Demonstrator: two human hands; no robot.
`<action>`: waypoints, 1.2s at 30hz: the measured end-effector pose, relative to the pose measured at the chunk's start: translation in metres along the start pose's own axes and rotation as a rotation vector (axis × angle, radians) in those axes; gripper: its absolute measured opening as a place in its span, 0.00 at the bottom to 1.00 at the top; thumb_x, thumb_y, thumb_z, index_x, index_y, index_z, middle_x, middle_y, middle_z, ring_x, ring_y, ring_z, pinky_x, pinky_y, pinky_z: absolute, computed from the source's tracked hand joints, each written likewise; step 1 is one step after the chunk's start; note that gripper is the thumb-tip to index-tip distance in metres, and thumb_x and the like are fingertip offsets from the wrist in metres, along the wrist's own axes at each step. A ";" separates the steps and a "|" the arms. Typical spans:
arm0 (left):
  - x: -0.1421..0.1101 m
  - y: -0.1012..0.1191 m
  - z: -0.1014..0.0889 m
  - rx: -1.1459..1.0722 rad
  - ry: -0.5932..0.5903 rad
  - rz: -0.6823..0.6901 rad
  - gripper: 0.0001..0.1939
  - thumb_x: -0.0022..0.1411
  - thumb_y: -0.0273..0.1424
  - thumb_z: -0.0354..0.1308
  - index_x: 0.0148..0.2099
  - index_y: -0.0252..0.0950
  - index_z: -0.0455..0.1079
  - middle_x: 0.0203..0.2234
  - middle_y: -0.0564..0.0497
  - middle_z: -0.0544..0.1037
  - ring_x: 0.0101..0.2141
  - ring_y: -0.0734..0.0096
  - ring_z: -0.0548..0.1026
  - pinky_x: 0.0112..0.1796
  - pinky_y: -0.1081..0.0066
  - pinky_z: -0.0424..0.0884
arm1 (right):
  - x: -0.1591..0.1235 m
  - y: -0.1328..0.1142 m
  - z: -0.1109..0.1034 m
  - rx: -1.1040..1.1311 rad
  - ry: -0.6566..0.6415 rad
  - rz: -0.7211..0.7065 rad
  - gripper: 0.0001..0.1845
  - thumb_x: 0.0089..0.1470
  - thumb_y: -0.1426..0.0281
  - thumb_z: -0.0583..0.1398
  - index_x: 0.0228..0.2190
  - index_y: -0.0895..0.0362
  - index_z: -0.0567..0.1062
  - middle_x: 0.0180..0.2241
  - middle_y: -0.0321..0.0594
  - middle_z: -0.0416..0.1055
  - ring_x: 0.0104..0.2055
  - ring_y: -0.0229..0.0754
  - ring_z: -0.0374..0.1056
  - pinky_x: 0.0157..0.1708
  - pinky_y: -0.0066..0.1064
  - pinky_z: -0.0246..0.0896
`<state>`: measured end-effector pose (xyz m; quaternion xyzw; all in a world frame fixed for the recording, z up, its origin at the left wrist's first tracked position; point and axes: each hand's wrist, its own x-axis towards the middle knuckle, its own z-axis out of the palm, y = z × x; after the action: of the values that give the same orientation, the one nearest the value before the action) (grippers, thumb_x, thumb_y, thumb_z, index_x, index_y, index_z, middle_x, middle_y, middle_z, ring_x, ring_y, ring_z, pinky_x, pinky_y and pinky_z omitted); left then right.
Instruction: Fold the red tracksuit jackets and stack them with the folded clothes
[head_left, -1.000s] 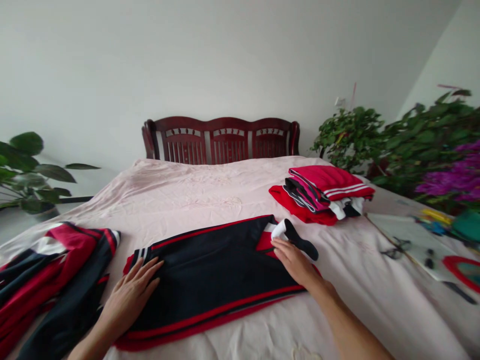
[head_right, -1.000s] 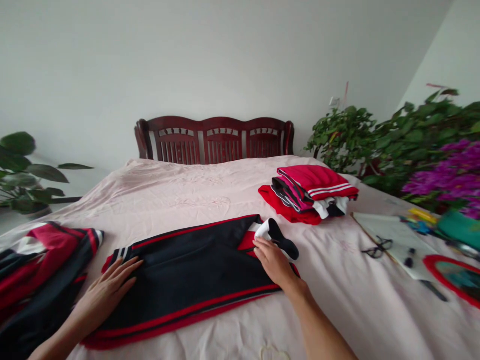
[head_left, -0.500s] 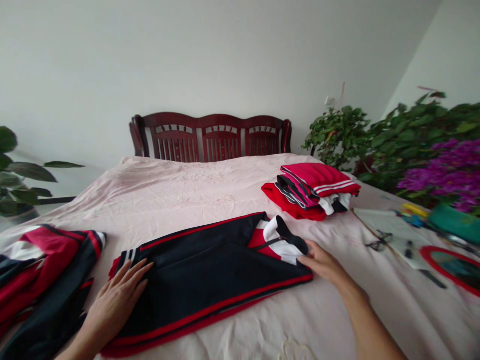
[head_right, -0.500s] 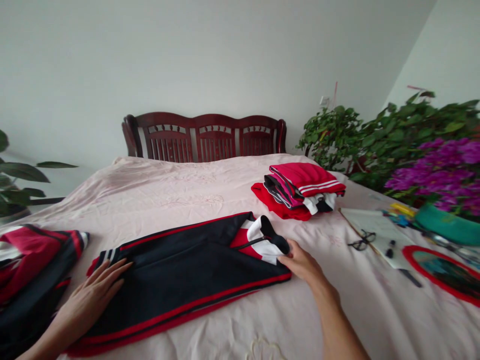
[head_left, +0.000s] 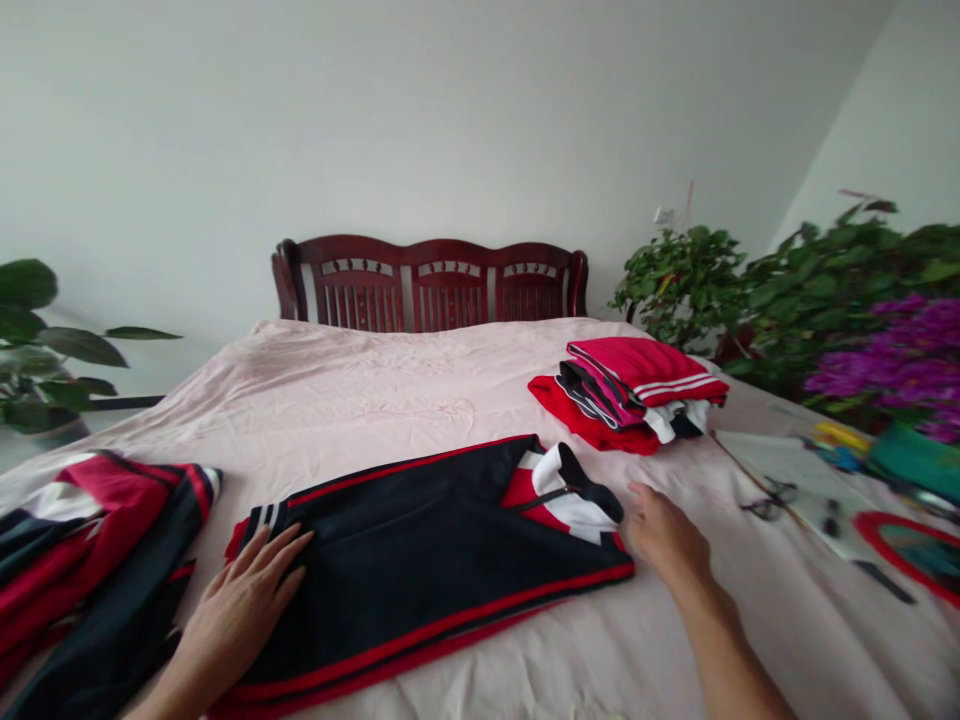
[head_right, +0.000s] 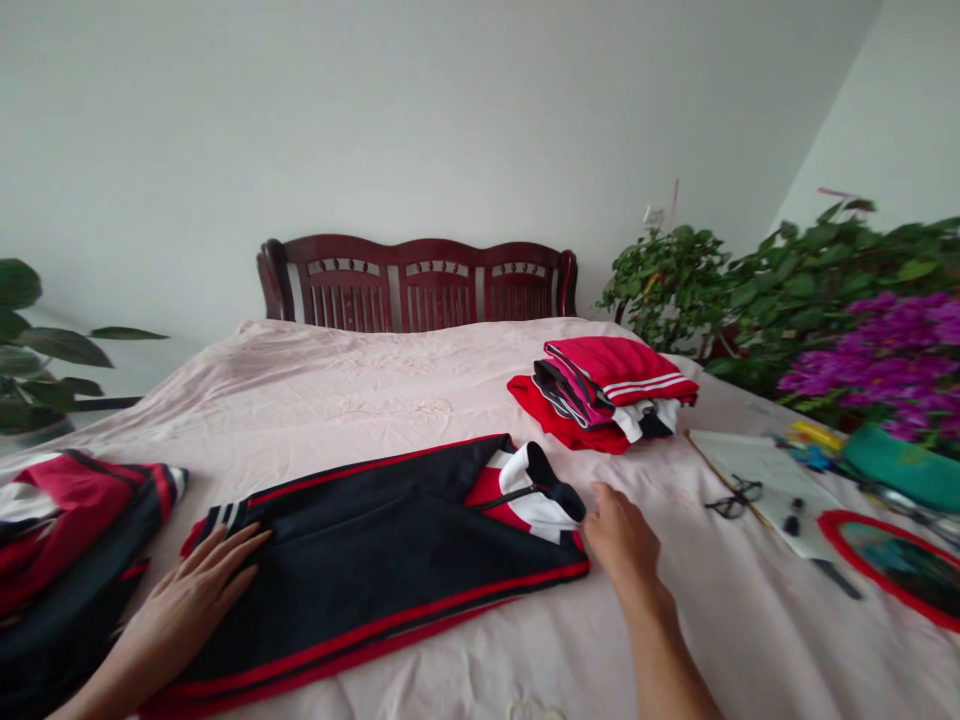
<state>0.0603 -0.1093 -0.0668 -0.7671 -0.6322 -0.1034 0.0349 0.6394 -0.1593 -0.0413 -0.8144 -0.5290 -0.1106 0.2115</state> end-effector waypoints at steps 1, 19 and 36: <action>0.000 0.001 0.000 0.008 -0.006 -0.003 0.27 0.67 0.40 0.42 0.65 0.47 0.65 0.66 0.57 0.63 0.68 0.56 0.53 0.63 0.53 0.58 | 0.002 -0.012 -0.004 0.012 0.016 -0.012 0.25 0.54 0.72 0.51 0.52 0.57 0.74 0.45 0.51 0.77 0.45 0.53 0.74 0.41 0.43 0.67; -0.001 0.009 -0.013 -0.006 -0.058 -0.017 0.26 0.67 0.41 0.45 0.66 0.49 0.64 0.66 0.57 0.63 0.69 0.57 0.52 0.64 0.52 0.56 | 0.027 -0.108 0.053 -0.129 -0.378 -0.172 0.35 0.66 0.54 0.43 0.66 0.62 0.55 0.70 0.53 0.46 0.71 0.52 0.43 0.64 0.59 0.44; -0.001 0.023 -0.024 -0.146 -0.038 -0.062 0.23 0.67 0.36 0.49 0.62 0.51 0.68 0.63 0.56 0.68 0.68 0.53 0.55 0.63 0.45 0.56 | 0.013 -0.196 0.031 -0.077 -0.177 -0.424 0.30 0.64 0.67 0.47 0.64 0.63 0.62 0.67 0.51 0.56 0.70 0.56 0.44 0.66 0.54 0.38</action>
<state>0.0796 -0.1191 -0.0416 -0.7496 -0.6469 -0.1355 -0.0362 0.4652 -0.0651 -0.0187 -0.6991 -0.7000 -0.1009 0.1052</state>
